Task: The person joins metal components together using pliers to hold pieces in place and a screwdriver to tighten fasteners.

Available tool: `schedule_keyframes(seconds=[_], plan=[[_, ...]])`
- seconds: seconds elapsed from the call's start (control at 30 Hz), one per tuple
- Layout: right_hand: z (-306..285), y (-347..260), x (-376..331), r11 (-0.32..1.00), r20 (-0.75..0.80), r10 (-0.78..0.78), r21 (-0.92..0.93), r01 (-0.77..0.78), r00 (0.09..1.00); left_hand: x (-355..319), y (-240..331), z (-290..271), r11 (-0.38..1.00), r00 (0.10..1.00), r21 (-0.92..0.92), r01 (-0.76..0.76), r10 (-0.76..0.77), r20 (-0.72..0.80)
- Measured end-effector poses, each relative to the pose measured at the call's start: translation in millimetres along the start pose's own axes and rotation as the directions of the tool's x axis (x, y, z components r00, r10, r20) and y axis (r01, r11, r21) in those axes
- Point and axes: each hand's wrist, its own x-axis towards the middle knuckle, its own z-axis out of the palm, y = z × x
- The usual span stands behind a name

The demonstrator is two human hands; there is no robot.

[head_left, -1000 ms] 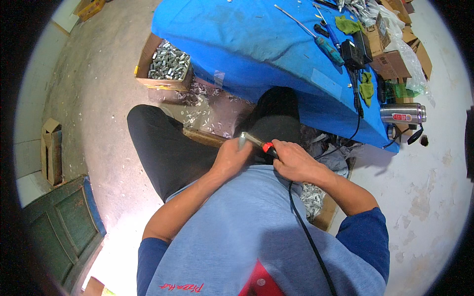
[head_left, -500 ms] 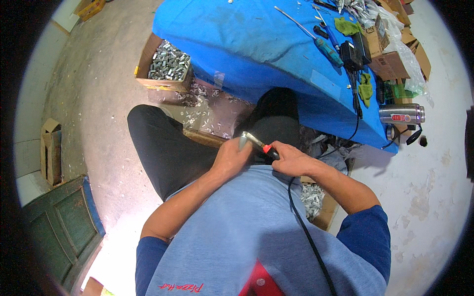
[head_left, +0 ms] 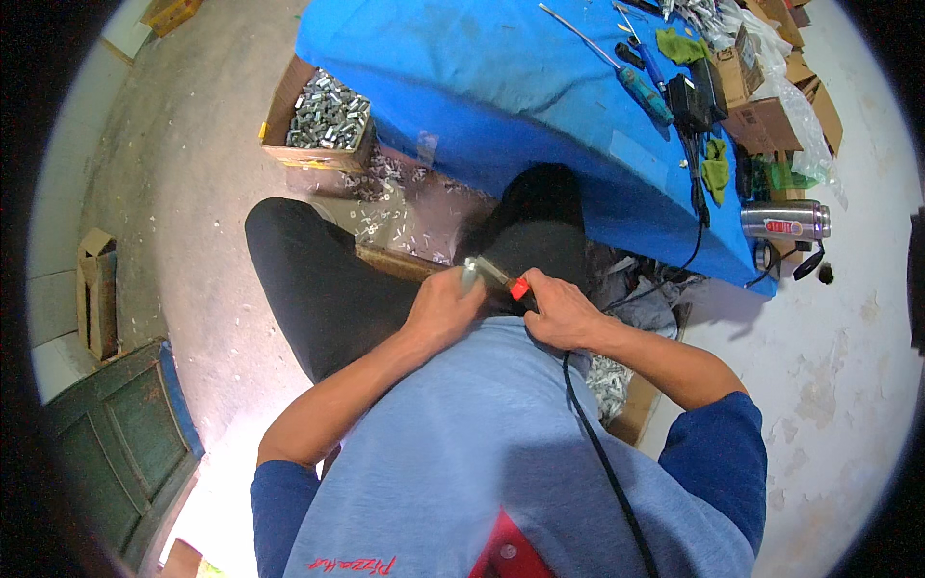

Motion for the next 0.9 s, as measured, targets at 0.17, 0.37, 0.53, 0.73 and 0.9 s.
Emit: schedule_keyframes(seconds=[0.17, 0.37, 0.53, 0.73, 0.9], plan=[[-5, -1, 13, 0.991, -0.114, -0.059, 0.116, 0.072, 0.992, -5, 8, 8, 0.995, 0.993, 0.042, -0.091, 0.087, 0.081], [-18, 7, -13, 0.977, 0.021, -0.02, 0.211, 0.015, 1.0, 1, -11, 6, 0.985, 1.0, -0.173, -0.019, 0.019, -0.003], [-23, -7, -18, 0.997, 0.055, 0.015, 0.074, -0.019, 0.998, 1, -10, 5, 0.977, 0.999, -0.21, 0.041, -0.04, 0.009], [-17, -7, -4, 0.996, 0.044, -0.08, -0.047, 0.082, 0.996, 2, -8, 6, 0.974, 0.999, -0.225, 0.032, -0.031, 0.005], [-16, -9, 1, 0.995, 0.062, -0.076, -0.067, 0.08, 0.995, 2, -12, 6, 0.976, 1.0, -0.219, 0.006, -0.011, -0.025]])
